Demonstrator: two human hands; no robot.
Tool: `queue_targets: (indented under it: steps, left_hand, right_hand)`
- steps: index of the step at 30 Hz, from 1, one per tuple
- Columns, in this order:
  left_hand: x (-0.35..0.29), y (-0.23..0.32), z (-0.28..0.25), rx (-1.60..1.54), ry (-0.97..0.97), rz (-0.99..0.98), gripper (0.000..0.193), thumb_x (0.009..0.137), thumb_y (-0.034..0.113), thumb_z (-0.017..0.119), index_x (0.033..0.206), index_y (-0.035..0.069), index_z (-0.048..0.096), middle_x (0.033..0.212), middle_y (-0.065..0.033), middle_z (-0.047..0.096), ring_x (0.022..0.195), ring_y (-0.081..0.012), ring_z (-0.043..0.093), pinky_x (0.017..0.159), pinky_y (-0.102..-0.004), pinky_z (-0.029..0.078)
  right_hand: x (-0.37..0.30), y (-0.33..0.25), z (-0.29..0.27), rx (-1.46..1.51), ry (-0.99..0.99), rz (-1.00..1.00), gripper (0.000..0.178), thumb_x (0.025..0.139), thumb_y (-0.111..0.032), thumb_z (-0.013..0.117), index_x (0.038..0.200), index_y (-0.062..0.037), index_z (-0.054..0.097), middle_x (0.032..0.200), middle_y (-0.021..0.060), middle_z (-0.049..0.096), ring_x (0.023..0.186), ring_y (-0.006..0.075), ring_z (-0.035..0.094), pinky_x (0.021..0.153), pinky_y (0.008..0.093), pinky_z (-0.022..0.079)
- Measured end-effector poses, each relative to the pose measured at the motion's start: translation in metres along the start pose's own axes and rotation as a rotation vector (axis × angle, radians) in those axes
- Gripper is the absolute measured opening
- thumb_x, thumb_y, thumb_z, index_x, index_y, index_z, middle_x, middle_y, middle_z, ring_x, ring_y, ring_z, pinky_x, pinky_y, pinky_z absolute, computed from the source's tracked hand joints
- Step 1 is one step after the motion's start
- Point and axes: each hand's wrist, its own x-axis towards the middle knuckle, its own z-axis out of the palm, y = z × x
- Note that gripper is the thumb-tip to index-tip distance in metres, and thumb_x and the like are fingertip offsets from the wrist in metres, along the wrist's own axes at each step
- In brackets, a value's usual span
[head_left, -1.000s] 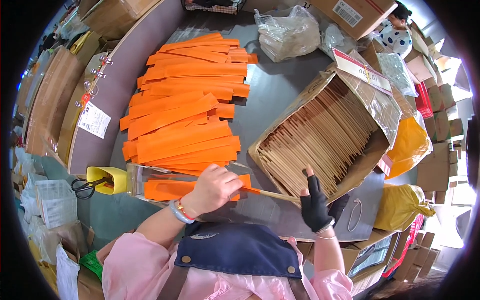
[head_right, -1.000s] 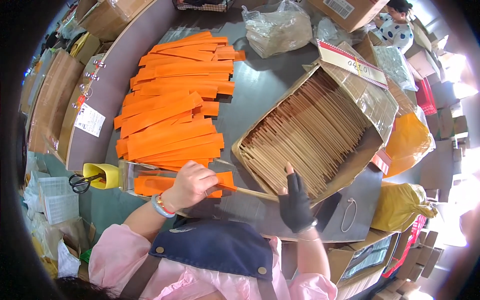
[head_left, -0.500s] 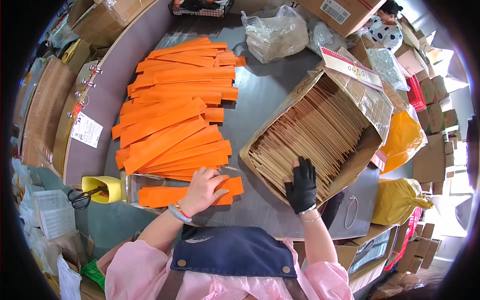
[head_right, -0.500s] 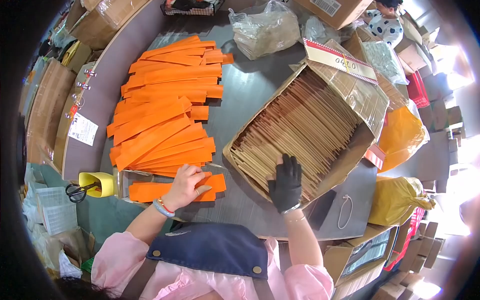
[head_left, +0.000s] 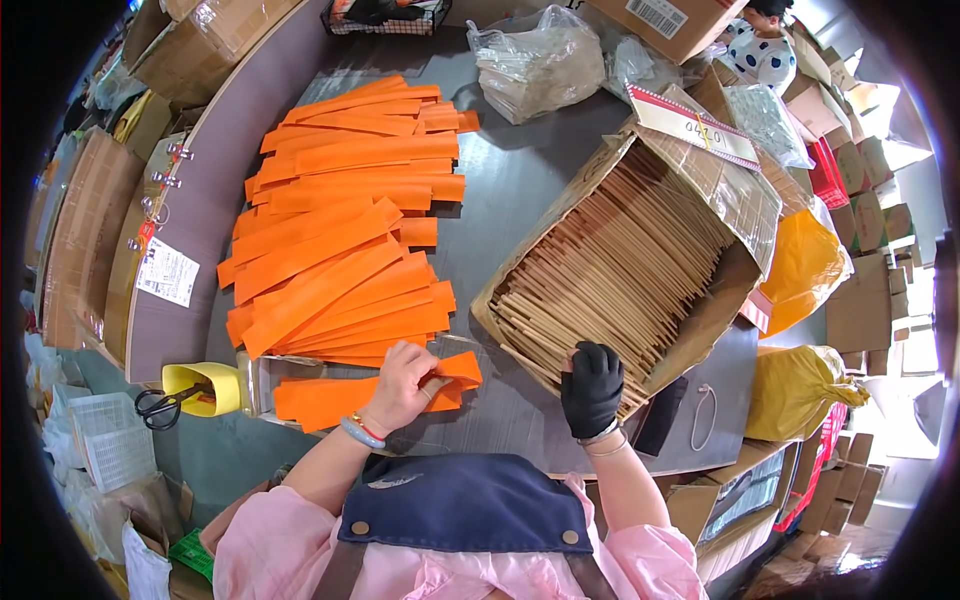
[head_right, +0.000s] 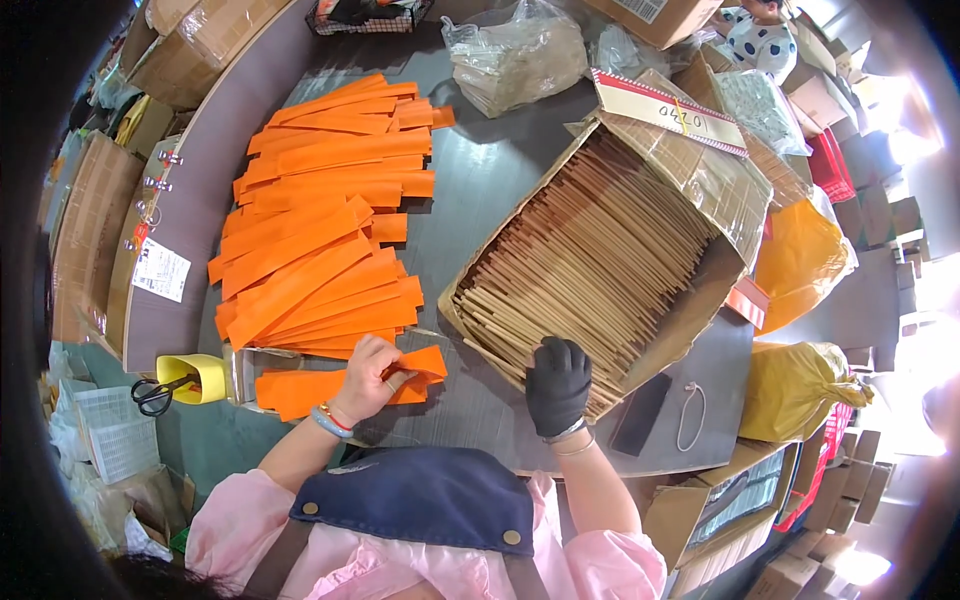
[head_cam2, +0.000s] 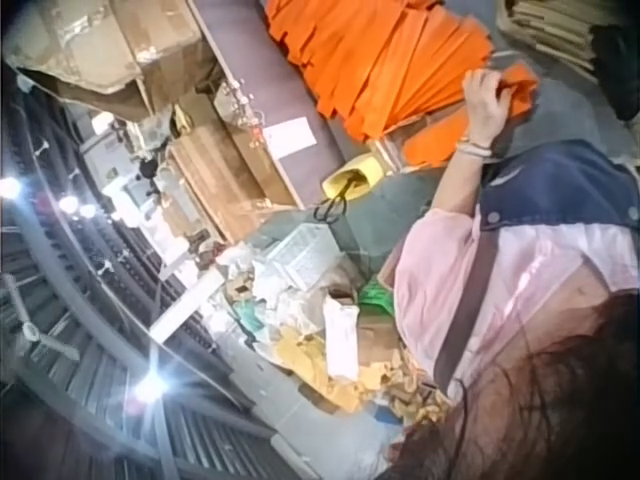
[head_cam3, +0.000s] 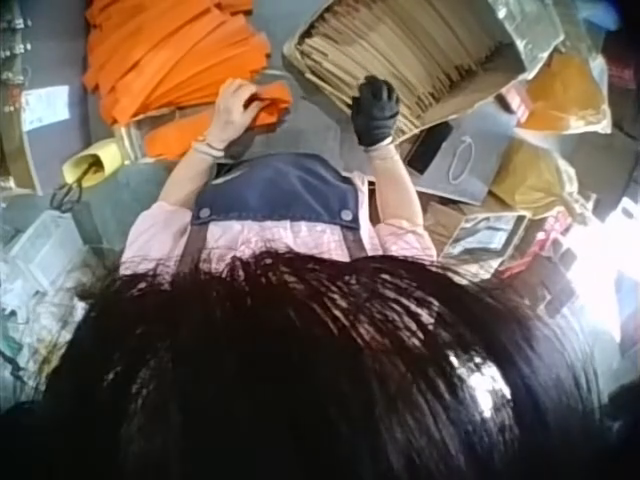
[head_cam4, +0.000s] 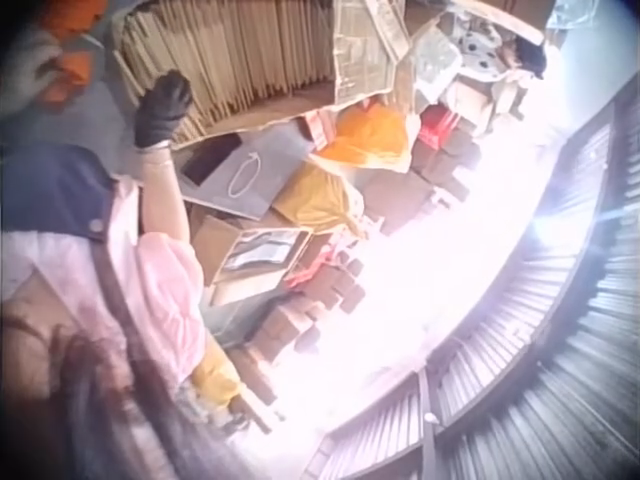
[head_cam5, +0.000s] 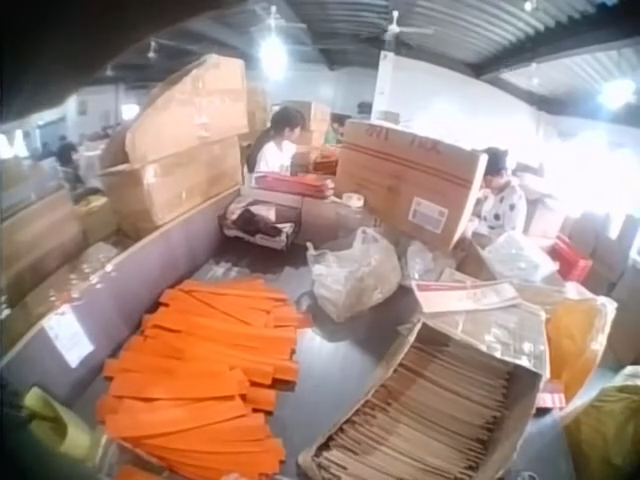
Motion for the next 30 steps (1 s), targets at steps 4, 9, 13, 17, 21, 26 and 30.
queue_targets:
  steps: [4, 9, 13, 17, 21, 26, 30]
  left_hand:
    - [0.001, 0.002, 0.003, 0.072, 0.072, 0.05, 0.022, 0.075, 0.018, 0.081, 0.089, 0.008, 0.068, 0.088, -0.0053, 0.061, 0.087, -0.0265, 0.055, 0.077, -0.0377, 0.041]
    - [0.005, 0.007, 0.002, 0.123, 0.152, 0.14, 0.027, 0.073, 0.023, 0.084, 0.088, 0.008, 0.066, 0.09, -0.0057, 0.059, 0.084, -0.0262, 0.054, 0.077, -0.0376, 0.041]
    - [0.002, 0.006, -0.001, 0.057, 0.138, 0.129, 0.037, 0.068, 0.028, 0.088, 0.092, 0.009, 0.066, 0.091, -0.0046, 0.058, 0.085, -0.0256, 0.053, 0.077, -0.0372, 0.041]
    - [0.003, 0.005, 0.001, 0.091, 0.124, 0.172, 0.039, 0.067, 0.03, 0.089, 0.091, 0.011, 0.066, 0.088, -0.0036, 0.057, 0.083, -0.0245, 0.053, 0.078, -0.0369, 0.04]
    - [0.0, 0.002, 0.003, 0.03, 0.141, 0.118, 0.032, 0.069, 0.024, 0.087, 0.089, 0.012, 0.066, 0.084, -0.0012, 0.057, 0.081, -0.0231, 0.053, 0.077, -0.0361, 0.039]
    - [-0.001, -0.007, -0.001, -0.129, 0.043, 0.141, 0.019, 0.073, 0.017, 0.083, 0.084, 0.014, 0.067, 0.085, 0.0016, 0.061, 0.081, -0.0217, 0.054, 0.075, -0.0338, 0.037]
    - [-0.001, -0.008, -0.003, -0.119, 0.015, 0.158, 0.018, 0.073, 0.017, 0.082, 0.085, 0.015, 0.067, 0.088, 0.0015, 0.064, 0.081, -0.0223, 0.055, 0.075, -0.0357, 0.039]
  right_hand:
    - [0.002, -0.002, 0.001, -0.035, -0.061, 0.036, 0.02, 0.081, -0.01, 0.064, 0.1, -0.0057, 0.059, 0.102, 0.0124, 0.06, 0.096, 0.0353, 0.057, 0.083, 0.0472, 0.045]
    - [0.004, 0.003, -0.011, -0.031, 0.029, 0.016, 0.016, 0.084, -0.009, 0.062, 0.099, -0.0062, 0.056, 0.096, 0.0144, 0.059, 0.091, 0.0364, 0.056, 0.08, 0.0475, 0.044]
    - [0.007, -0.016, -0.05, 0.025, -0.19, 0.011, 0.021, 0.075, -0.007, 0.063, 0.095, -0.0096, 0.059, 0.088, 0.0104, 0.06, 0.087, 0.0342, 0.059, 0.079, 0.0466, 0.045]
    - [-0.001, -0.023, -0.056, 0.141, -0.3, -0.001, 0.02, 0.077, -0.009, 0.064, 0.097, -0.0113, 0.063, 0.086, 0.0103, 0.061, 0.083, 0.0329, 0.061, 0.075, 0.0454, 0.046]
    - [-0.005, -0.025, -0.057, 0.204, -0.388, -0.004, 0.013, 0.087, -0.01, 0.064, 0.1, -0.0091, 0.067, 0.08, 0.0136, 0.061, 0.075, 0.0363, 0.06, 0.065, 0.0451, 0.046]
    - [-0.002, -0.033, -0.065, 0.252, -0.461, 0.011, 0.013, 0.087, -0.011, 0.065, 0.099, -0.0105, 0.069, 0.078, 0.0129, 0.062, 0.073, 0.0358, 0.061, 0.065, 0.0458, 0.046]
    - [0.004, -0.039, -0.065, 0.278, -0.521, 0.002, 0.014, 0.086, -0.011, 0.065, 0.099, -0.0114, 0.07, 0.079, 0.0124, 0.063, 0.073, 0.0351, 0.062, 0.064, 0.0448, 0.048]
